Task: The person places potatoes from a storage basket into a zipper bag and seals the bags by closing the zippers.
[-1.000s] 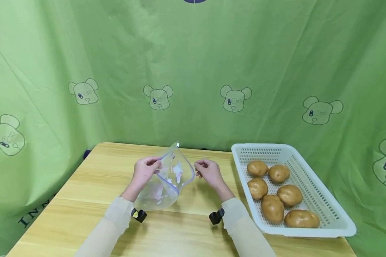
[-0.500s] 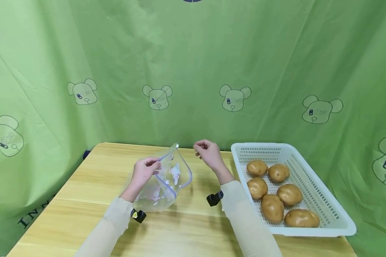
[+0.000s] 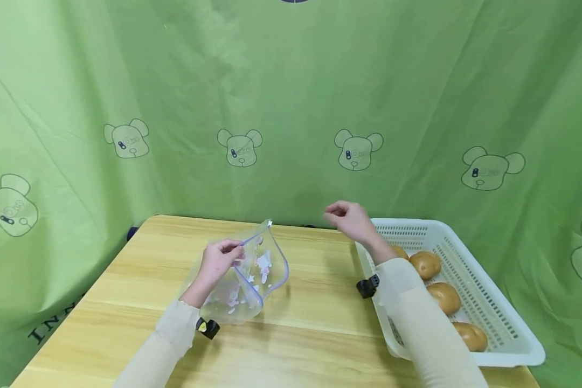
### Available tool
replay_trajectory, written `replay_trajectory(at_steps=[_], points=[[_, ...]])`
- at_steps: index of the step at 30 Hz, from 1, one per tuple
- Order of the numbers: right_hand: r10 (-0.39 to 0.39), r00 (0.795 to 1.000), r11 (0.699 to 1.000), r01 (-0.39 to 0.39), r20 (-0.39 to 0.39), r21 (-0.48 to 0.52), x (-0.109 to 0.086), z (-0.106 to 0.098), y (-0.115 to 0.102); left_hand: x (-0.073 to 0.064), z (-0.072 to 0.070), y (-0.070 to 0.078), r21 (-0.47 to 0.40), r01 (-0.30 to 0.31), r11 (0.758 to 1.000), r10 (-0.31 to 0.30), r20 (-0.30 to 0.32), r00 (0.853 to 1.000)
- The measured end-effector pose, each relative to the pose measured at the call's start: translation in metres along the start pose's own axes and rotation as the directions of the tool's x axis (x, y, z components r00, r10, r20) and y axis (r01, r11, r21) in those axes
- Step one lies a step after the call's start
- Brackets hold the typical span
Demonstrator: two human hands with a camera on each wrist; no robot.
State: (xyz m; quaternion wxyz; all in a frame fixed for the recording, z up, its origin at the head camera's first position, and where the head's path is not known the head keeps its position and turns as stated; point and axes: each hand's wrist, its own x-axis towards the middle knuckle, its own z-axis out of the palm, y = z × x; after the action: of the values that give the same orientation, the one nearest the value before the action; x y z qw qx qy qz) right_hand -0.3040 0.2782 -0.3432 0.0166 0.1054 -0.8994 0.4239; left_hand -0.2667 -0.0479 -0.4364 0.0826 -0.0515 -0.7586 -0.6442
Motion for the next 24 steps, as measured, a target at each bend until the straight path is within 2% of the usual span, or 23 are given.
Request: replay_trajectory(at_steps=[7,11,17,21,24], points=[[-0.029,0.999,0.982,0.035,0.036,-0.187,-0.015,-0.036,0.024,0.0,0.004,0.001,-0.009,0.003,1.0,-0.002,0.014,1.0],[-0.062,0.997,0.967,0.071,0.046,-0.245,-0.022,-0.053,0.039,0.0,0.005,-0.001,-0.016,0.009,1.0,-0.008,0.018,1.0],[-0.044,0.996,0.965,0.062,0.075,-0.254,-0.027,-0.071,0.067,0.002,0.005,-0.006,-0.016,0.012,1.0,-0.012,0.026,1.0],[-0.011,0.995,0.962,0.038,0.1,-0.272,-0.03,-0.077,0.086,0.001,0.006,-0.008,-0.013,0.011,1.0,-0.01,0.036,0.999],[-0.015,0.991,0.959,0.051,0.13,-0.28,-0.034,-0.079,0.097,0.001,0.005,-0.008,-0.008,0.001,1.0,-0.001,0.039,0.999]])
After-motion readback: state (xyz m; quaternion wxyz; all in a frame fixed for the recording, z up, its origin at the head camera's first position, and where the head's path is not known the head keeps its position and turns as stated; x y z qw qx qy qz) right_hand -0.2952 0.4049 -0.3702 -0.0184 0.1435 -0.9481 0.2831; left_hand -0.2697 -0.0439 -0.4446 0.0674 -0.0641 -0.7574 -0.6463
